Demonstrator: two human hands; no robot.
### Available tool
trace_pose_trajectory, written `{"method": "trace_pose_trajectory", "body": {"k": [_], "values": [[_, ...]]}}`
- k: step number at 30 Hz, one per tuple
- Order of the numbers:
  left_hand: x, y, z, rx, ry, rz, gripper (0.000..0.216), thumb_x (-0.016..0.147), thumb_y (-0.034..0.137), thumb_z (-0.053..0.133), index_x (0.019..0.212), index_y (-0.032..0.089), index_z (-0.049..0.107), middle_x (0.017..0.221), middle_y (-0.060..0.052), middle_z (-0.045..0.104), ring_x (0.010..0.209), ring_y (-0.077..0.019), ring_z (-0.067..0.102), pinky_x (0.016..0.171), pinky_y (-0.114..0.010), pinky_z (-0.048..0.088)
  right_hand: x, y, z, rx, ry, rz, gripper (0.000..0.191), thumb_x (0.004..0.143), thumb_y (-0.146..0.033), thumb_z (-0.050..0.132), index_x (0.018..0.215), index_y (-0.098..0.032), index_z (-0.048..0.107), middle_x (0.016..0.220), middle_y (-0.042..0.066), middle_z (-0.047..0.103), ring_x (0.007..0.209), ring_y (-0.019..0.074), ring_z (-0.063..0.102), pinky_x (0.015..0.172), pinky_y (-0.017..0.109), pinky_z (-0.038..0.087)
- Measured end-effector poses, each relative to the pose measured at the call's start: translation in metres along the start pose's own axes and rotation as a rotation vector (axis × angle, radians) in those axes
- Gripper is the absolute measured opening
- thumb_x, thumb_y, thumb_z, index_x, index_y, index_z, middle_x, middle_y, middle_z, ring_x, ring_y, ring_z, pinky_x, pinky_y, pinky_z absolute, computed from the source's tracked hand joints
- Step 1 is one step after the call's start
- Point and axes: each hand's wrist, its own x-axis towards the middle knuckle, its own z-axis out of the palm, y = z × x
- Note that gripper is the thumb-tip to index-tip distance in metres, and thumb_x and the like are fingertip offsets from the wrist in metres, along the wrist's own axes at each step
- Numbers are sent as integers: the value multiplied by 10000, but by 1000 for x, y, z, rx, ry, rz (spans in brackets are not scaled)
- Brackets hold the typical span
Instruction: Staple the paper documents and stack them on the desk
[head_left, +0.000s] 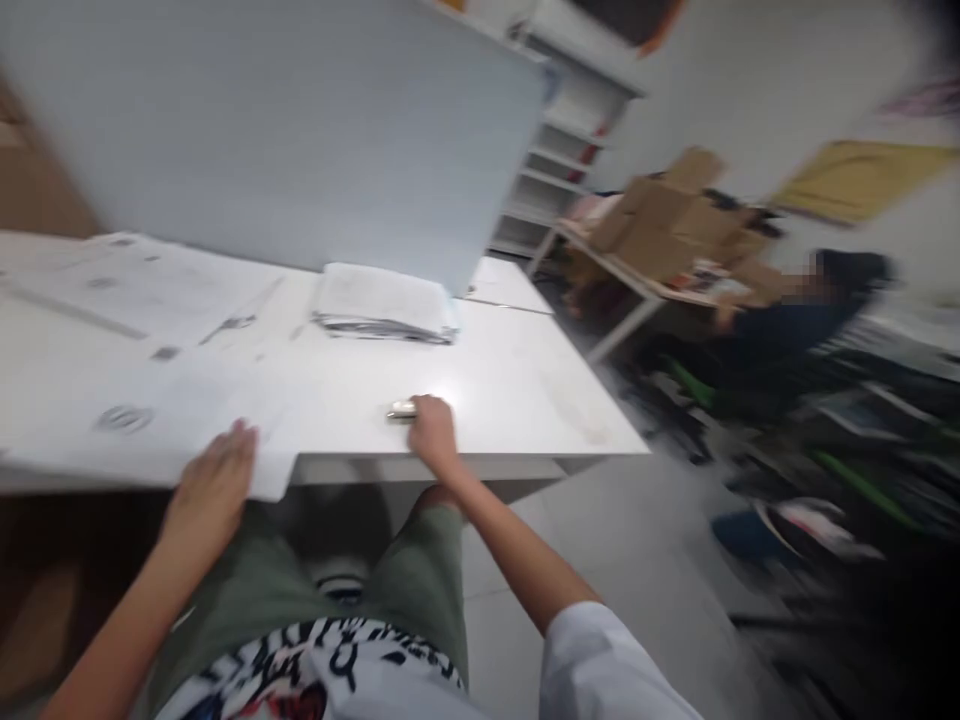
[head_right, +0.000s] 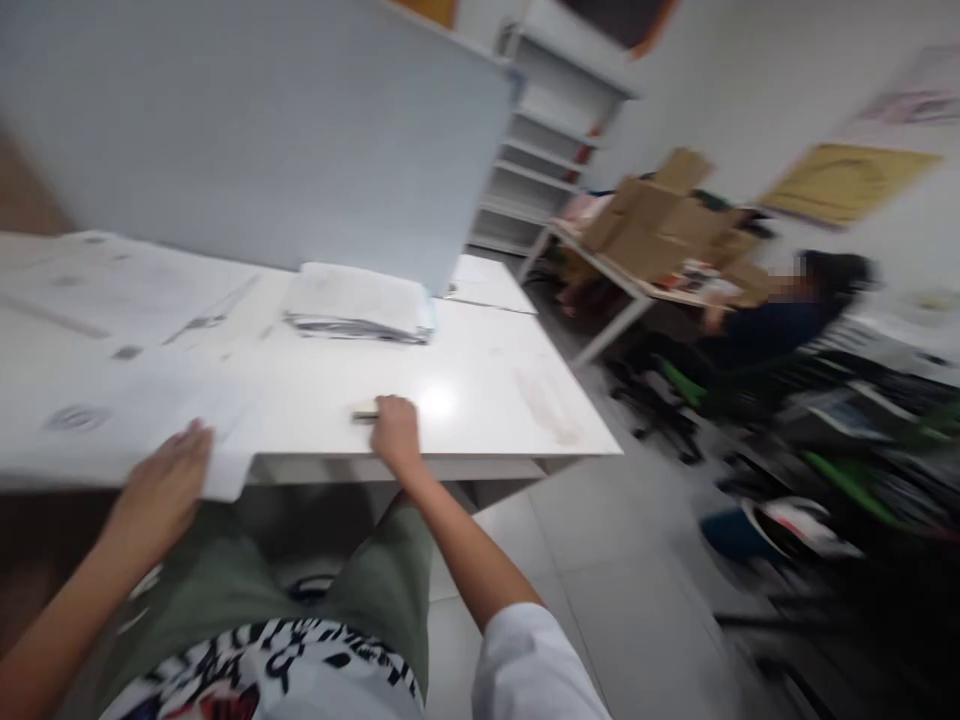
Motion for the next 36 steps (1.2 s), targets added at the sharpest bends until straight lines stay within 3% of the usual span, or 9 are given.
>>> {"method": "trace_pose_trajectory", "body": {"k": [2, 5, 8, 11, 15, 20, 28, 36], "values": [[1, 5, -7, 60, -68, -42, 775, 750, 11, 358, 1523, 69, 362, 1552, -191, 376, 1333, -367, 476, 990, -502, 452, -5, 2, 4, 12, 54, 6, 368, 728, -34, 455, 1044, -137, 615, 932, 120, 617, 893, 264, 510, 810, 379, 384], [10, 5, -17, 24, -130, 0, 702, 744, -13, 385, 1414, 131, 539, 1468, -146, 515, 1216, -324, 567, 943, -462, 484, -10, 6, 9, 63, 141, -38, 360, 734, -49, 449, 1033, -163, 615, 922, 110, 616, 896, 273, 504, 815, 388, 387], [18, 14, -22, -72, -113, 36, 660, 731, -14, 415, 1329, 173, 623, 1350, -109, 629, 1164, -294, 604, 932, -440, 496, -15, 6, 8, 94, 170, -52, 342, 739, -71, 453, 1018, -178, 620, 921, 112, 623, 899, 283, 506, 822, 399, 396], [27, 37, -15, -188, -73, 23, 655, 721, 12, 446, 1336, 156, 620, 1334, -116, 639, 1289, -306, 538, 1017, -462, 466, -15, 3, 4, 116, 167, -20, 367, 736, -90, 462, 1054, -179, 621, 955, 124, 623, 922, 293, 516, 841, 411, 407], [42, 76, 2, -314, -84, 11, 703, 717, 39, 477, 1417, 75, 527, 1468, -155, 514, 1435, -307, 382, 1182, -460, 324, -11, 2, -4, 178, 158, -16, 517, 725, -72, 451, 1225, -143, 560, 1213, 174, 566, 1100, 304, 519, 915, 421, 423], [54, 108, 10, -317, -145, 84, 665, 805, 128, 515, 1468, 118, 475, 1561, -153, 384, 1490, -351, 248, 1208, -547, 232, -9, 6, -7, 170, 106, -62, 480, 738, -45, 432, 1191, -147, 559, 1214, 167, 552, 1079, 280, 540, 906, 404, 452], [51, 114, 5, -283, -140, 130, 644, 827, 85, 494, 1462, 193, 499, 1558, -119, 401, 1487, -353, 257, 1193, -570, 239, -13, 8, -4, 210, 212, -133, 429, 774, -23, 404, 1140, -169, 571, 1233, 158, 587, 1152, 280, 520, 981, 439, 445], [37, 109, -6, -278, -149, 128, 650, 808, -7, 416, 1410, 189, 564, 1502, -138, 472, 1456, -329, 335, 1167, -548, 316, -11, 5, -4, 183, 127, -118, 539, 783, -17, 378, 1278, -161, 535, 1237, 136, 630, 1175, 273, 533, 1022, 434, 409]]}}
